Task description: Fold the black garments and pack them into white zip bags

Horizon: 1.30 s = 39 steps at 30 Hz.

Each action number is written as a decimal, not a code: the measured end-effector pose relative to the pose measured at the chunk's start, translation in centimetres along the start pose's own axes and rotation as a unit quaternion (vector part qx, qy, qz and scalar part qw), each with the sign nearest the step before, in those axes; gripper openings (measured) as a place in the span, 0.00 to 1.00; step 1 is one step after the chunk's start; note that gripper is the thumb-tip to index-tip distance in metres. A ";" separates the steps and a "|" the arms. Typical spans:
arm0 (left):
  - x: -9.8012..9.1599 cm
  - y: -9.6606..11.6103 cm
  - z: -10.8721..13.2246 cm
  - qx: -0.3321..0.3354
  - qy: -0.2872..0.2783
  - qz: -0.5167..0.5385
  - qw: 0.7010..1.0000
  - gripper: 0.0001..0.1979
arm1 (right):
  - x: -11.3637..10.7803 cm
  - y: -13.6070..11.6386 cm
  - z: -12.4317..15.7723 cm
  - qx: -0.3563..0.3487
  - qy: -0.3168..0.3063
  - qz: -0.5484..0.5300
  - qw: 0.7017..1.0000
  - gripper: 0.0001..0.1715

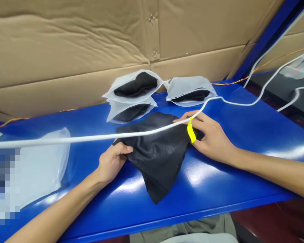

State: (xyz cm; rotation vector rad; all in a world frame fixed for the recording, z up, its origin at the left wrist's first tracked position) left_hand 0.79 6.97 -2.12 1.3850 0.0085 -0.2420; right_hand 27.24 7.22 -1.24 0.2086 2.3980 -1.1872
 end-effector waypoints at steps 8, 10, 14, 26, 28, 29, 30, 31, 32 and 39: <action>1.3 1.4 0.3 0.021 -0.085 -0.058 0.995 0.04 | 0.1 -0.3 0.0 -0.047 -0.047 0.004 0.998 0.43; 1.0 1.1 0.2 0.030 -0.073 -0.058 0.995 0.05 | 0.2 -0.4 0.1 -0.057 -0.051 0.011 0.997 0.45; 0.0 1.0 0.0 0.099 -0.004 -0.072 0.992 0.23 | 0.5 -0.3 0.3 -0.073 -0.057 0.021 0.995 0.44; 4.8 3.7 4.5 0.502 -0.232 -0.536 0.638 0.35 | 0.5 0.4 0.5 -0.065 -0.072 0.001 0.995 0.36; 5.3 3.1 4.2 0.466 -0.295 -0.553 0.624 0.42 | 0.4 0.6 0.4 -0.054 -0.070 -0.012 0.996 0.35; 5.4 3.0 4.1 0.450 -0.311 -0.560 0.622 0.45 | 0.2 0.8 0.2 -0.037 -0.074 -0.036 0.996 0.33; 5.4 2.9 3.9 0.439 -0.321 -0.565 0.621 0.46 | 0.1 1.2 -0.1 -0.009 -0.083 -0.084 0.993 0.30; 5.4 2.8 3.8 0.430 -0.326 -0.570 0.619 0.46 | 0.1 1.5 -0.4 0.026 -0.092 -0.143 0.985 0.27; 5.4 2.8 3.7 0.426 -0.329 -0.575 0.616 0.46 | 0.1 1.9 -0.6 0.063 -0.104 -0.211 0.970 0.26; 5.5 2.2 3.8 0.461 -0.256 -0.619 0.582 0.40 | 0.0 2.4 -0.7 0.227 -0.039 -0.200 0.952 0.30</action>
Point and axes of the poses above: each hand's wrist, its own z-axis away from the middle knuckle, its own x-axis out of the palm, y = z × x, the point moved 6 cm from there along -z, towards the middle knuckle, and after that the axes turned 15 degrees about -z, right-handed, at the moved point
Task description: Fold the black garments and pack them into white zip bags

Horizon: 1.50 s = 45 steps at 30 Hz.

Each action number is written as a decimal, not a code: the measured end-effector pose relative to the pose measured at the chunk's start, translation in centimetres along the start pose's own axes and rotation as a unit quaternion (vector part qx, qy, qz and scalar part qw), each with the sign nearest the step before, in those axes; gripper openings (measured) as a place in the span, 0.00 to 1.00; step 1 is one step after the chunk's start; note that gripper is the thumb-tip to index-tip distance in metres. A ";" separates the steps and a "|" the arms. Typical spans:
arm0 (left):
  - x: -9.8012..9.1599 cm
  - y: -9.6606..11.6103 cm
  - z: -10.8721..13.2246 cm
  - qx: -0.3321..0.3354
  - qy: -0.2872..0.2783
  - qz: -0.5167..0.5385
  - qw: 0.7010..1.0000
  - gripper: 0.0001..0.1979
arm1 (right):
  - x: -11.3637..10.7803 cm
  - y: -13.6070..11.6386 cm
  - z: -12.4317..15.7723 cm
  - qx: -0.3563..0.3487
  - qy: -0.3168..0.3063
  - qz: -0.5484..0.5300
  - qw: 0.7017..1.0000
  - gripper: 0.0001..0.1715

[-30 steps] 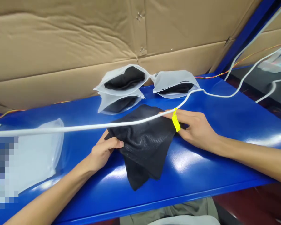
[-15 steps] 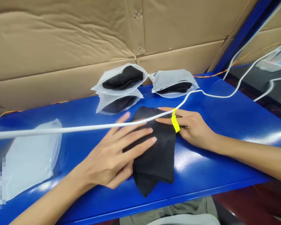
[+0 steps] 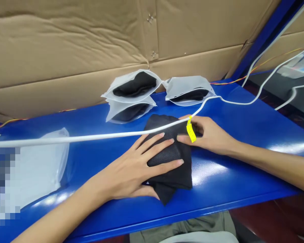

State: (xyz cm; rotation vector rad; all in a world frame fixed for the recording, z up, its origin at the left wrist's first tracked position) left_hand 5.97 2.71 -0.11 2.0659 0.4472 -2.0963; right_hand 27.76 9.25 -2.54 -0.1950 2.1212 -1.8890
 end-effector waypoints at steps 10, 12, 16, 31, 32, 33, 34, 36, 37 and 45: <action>-0.3 0.8 -0.4 -0.009 0.080 -0.095 0.992 0.29 | 1.3 0.0 0.9 -0.017 0.008 -0.168 0.986 0.45; -0.5 0.7 -0.3 -0.003 0.094 -0.111 0.989 0.22 | 1.1 0.4 0.7 -0.010 0.032 -0.176 0.984 0.33; -1.1 0.9 -0.5 0.005 0.119 -0.143 0.983 0.18 | 0.8 -0.8 1.1 -0.117 0.028 -0.054 0.991 0.15; -2.8 0.0 -0.5 -0.183 0.227 -0.013 0.956 0.23 | 3.2 -3.2 3.4 -0.386 -0.098 0.175 0.900 0.27; -2.7 -0.1 -0.4 -0.184 0.230 -0.022 0.956 0.23 | 3.3 -3.2 3.5 -0.390 -0.094 0.186 0.897 0.27; -2.7 -0.1 -0.3 -0.180 0.238 -0.036 0.954 0.22 | 3.3 -3.2 3.7 -0.395 -0.092 0.194 0.893 0.26; -2.8 0.0 -0.2 -0.169 0.248 -0.055 0.952 0.22 | 3.4 -3.3 3.8 -0.400 -0.092 0.199 0.890 0.24; -2.7 0.4 0.1 -0.133 0.259 -0.100 0.952 0.22 | 3.6 -3.4 4.1 -0.410 -0.100 0.202 0.884 0.20; -2.6 0.6 0.2 -0.117 0.259 -0.120 0.951 0.23 | 3.7 -3.5 4.2 -0.411 -0.107 0.205 0.882 0.18; -1.7 -0.7 0.5 -0.129 0.184 -0.131 0.965 0.27 | 4.6 -4.3 4.6 -0.431 -0.221 0.163 0.860 0.19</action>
Point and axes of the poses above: each hand's wrist, its own z-axis away from the middle knuckle, its own x-axis out of the palm, y = z × x, the point moved 6 cm from there along -z, towards the middle knuckle, and after that the axes turned 15 degrees about -z, right-handed, at the moved point
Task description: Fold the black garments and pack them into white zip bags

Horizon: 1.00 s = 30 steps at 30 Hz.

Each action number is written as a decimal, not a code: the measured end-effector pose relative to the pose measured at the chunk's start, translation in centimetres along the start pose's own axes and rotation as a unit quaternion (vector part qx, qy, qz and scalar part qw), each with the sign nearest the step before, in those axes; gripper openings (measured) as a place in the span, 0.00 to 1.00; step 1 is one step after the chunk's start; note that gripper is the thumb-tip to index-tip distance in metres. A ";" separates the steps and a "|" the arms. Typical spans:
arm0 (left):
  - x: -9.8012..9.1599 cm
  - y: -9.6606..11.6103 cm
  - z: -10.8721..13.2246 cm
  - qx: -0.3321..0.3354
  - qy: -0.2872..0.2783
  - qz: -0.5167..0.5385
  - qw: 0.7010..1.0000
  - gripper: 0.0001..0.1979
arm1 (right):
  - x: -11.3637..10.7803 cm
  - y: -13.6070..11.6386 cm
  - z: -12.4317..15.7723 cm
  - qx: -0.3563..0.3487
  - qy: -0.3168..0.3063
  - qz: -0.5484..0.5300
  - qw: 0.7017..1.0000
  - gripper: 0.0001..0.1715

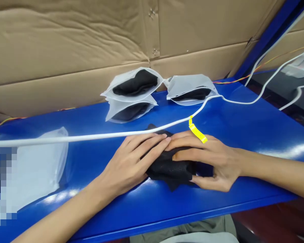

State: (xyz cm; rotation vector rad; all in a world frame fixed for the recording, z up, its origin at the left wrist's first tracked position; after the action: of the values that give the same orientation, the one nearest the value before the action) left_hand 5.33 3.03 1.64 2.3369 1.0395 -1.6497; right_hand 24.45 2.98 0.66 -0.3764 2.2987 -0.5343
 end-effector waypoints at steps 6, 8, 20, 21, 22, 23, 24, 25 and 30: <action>1.1 -1.0 0.2 0.051 -0.084 0.137 0.986 0.49 | -0.1 1.1 0.1 0.032 -0.047 -0.037 0.998 0.20; 1.3 -1.1 0.2 0.035 -0.095 0.133 0.986 0.43 | -0.1 1.3 0.2 0.031 -0.038 -0.003 0.999 0.20; 1.1 -0.8 0.2 0.035 -0.065 0.082 0.994 0.29 | 0.2 0.4 0.2 0.000 -0.073 0.005 0.997 0.20; 1.0 -0.8 0.2 0.037 -0.062 0.075 0.995 0.29 | 0.3 0.3 0.1 0.006 -0.078 0.023 0.997 0.21; 0.9 -0.8 0.2 0.039 -0.061 0.068 0.995 0.29 | 0.4 0.3 0.1 0.010 -0.084 0.048 0.995 0.19; 0.8 -0.8 0.1 0.044 -0.060 0.061 0.995 0.30 | 0.6 0.3 0.0 0.008 -0.087 0.074 0.993 0.14; 0.7 -0.8 0.1 0.049 -0.060 0.055 0.995 0.30 | 0.7 0.3 0.0 0.006 -0.087 0.098 0.991 0.08; 0.7 -0.9 0.1 0.057 -0.064 0.052 0.995 0.32 | 0.7 0.3 -0.1 0.005 -0.082 0.118 0.990 0.07; 0.7 -1.3 0.3 0.074 -0.087 0.029 0.993 0.35 | 0.3 0.6 0.1 0.001 -0.056 0.122 0.991 0.09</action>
State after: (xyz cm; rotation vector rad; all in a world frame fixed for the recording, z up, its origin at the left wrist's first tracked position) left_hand 4.52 4.22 1.30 2.2352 0.8353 -1.9269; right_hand 24.28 3.36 0.11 -0.1160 2.1954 -0.3831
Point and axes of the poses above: each hand's wrist, its own z-axis away from the middle knuckle, its own x-axis out of the palm, y = z × x, the point moved 6 cm from there along -z, towards the middle knuckle, and after that the axes turned 15 degrees about -z, right-handed, at the moved point
